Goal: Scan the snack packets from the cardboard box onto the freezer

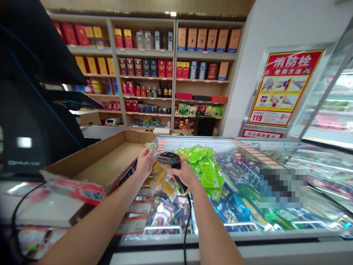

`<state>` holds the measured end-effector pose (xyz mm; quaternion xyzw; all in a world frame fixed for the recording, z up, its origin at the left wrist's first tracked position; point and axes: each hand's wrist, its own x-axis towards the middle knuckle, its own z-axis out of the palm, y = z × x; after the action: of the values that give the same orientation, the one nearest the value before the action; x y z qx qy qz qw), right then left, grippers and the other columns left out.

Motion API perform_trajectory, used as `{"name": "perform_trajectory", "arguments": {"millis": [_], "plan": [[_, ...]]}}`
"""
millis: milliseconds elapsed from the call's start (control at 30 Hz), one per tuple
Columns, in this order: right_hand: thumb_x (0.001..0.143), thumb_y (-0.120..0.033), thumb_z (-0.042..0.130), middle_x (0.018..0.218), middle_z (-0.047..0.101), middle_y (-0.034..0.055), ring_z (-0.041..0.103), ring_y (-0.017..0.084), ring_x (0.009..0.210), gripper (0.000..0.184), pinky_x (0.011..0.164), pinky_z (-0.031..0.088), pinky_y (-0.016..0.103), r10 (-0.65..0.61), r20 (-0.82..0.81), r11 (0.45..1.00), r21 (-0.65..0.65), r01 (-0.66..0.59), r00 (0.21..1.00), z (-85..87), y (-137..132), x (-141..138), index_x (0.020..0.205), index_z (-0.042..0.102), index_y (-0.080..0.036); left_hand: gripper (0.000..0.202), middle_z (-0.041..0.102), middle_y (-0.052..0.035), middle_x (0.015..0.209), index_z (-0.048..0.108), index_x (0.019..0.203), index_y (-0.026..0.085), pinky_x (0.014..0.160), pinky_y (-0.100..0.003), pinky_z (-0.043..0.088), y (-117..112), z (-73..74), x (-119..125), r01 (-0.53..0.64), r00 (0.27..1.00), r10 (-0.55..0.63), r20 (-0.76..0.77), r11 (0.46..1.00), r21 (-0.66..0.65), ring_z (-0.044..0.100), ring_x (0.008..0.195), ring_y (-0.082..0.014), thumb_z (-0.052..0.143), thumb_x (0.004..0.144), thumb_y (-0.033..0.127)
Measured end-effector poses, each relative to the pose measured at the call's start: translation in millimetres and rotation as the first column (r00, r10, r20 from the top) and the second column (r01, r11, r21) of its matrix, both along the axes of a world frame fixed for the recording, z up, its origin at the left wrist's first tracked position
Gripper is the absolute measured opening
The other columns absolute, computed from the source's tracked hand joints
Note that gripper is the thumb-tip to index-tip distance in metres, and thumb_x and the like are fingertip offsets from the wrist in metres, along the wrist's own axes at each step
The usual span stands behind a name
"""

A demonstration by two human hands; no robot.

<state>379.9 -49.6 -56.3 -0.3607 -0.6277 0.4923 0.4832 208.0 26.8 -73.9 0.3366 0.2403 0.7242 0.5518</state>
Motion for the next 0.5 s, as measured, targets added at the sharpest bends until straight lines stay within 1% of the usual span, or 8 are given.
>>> {"name": "perform_trajectory", "arguments": {"millis": [133, 267, 400, 500], "plan": [[0.067, -0.030, 0.068, 0.039, 0.054, -0.0011, 0.045, 0.011, 0.031, 0.024, 0.034, 0.034, 0.022, 0.005, 0.057, 1.000, 0.013, -0.005, 0.998, -0.6, -1.8, -2.4, 0.049, 0.055, -0.020, 0.036, 0.073, -0.0047, 0.087, 0.064, 0.092, 0.017, 0.078, -0.033, 0.058, -1.2, 0.8, 0.2, 0.023, 1.000, -0.023, 0.017, 1.000, 0.015, 0.072, 0.085, -0.0208, 0.085, 0.064, 0.027], [0.067, -0.031, 0.066, 0.040, 0.054, -0.0017, 0.044, 0.011, 0.031, 0.022, 0.035, 0.034, 0.023, -0.002, 0.075, 1.000, 0.015, 0.001, 0.997, -0.1, -3.0, -3.8, 0.051, 0.055, -0.020, 0.034, 0.075, -0.0049, 0.087, 0.065, 0.092, 0.017, 0.082, -0.034, 0.058, -1.5, 1.0, 0.2, 0.044, 0.998, -0.045, 0.039, 0.998, 0.034, 0.073, 0.087, -0.0213, 0.084, 0.065, 0.025], [0.067, -0.035, 0.068, 0.040, 0.054, -0.0015, 0.045, 0.011, 0.032, 0.025, 0.036, 0.034, 0.023, 0.010, 0.100, 1.000, 0.015, -0.011, 0.995, 0.9, -1.8, -2.9, 0.052, 0.054, -0.020, 0.038, 0.075, -0.0043, 0.087, 0.067, 0.093, 0.017, 0.078, -0.032, 0.058, 1.1, -1.5, -0.8, 0.057, 0.996, -0.061, 0.068, 0.997, 0.049, 0.073, 0.081, -0.0194, 0.087, 0.061, 0.024], [0.067, -0.036, 0.068, 0.040, 0.054, -0.0020, 0.045, 0.011, 0.031, 0.024, 0.036, 0.034, 0.023, 0.012, 0.082, 1.000, 0.018, -0.014, 0.997, 0.2, 0.2, -1.6, 0.054, 0.055, -0.020, 0.040, 0.076, -0.0053, 0.088, 0.067, 0.092, 0.017, 0.075, -0.031, 0.059, 4.3, -4.2, -1.8, 0.067, 0.994, -0.072, 0.079, 0.996, 0.056, 0.072, 0.078, -0.0183, 0.089, 0.060, 0.024]]}}
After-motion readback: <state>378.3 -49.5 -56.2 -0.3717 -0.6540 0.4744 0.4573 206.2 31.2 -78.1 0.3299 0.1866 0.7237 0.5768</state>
